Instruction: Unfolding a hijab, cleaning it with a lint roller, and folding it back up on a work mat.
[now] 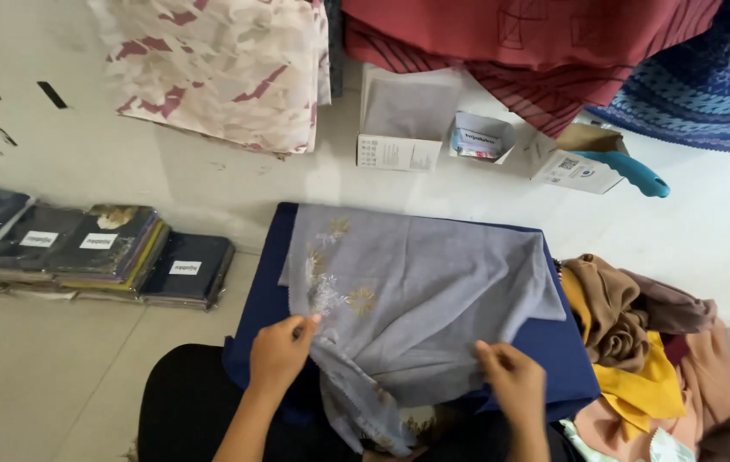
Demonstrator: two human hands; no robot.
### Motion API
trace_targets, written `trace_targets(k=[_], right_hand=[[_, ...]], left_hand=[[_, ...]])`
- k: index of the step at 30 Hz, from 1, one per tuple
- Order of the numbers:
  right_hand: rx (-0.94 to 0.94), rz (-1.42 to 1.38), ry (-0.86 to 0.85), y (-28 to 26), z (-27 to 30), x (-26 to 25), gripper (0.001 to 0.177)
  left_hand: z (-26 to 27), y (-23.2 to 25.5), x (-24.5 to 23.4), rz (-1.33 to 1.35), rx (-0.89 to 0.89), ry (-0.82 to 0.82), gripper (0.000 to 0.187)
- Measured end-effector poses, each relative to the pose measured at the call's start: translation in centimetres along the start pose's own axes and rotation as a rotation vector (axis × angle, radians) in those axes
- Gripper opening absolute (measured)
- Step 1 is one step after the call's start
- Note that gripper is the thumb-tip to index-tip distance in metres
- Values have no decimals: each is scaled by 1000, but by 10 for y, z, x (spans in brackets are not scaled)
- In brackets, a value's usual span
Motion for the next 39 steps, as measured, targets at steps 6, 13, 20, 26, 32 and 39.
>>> trace_targets(k=[6, 13, 20, 26, 32, 39], right_hand=[[46, -401, 214, 76, -12, -38, 18], [275, -441, 214, 201, -48, -5, 20], [466, -263, -8, 148, -26, -34, 57], [360, -336, -201, 100, -8, -40, 62], [310, -546, -33, 81, -4, -41, 24], [338, -1052, -109, 84, -7, -37, 30]], left_hand=[[-9, -18, -24, 146, -102, 115, 47], [-12, -66, -17, 296, -132, -71, 34], [-6, -55, -25, 498, -241, -101, 28], [-4, -52, -22, 542, -206, -58, 26], [-5, -54, -22, 611, -195, -34, 26], [-5, -56, -22, 643, -215, -30, 28]])
Point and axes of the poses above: each hand's wrist, its own z-axis away from the middle knuckle, its own x-axis out of the palm, y = z × x, the point moved 1 cm from there along -z, towards the middle knuckle, and after that the axes turned 14 degrees about z, right-handed, at the moved point
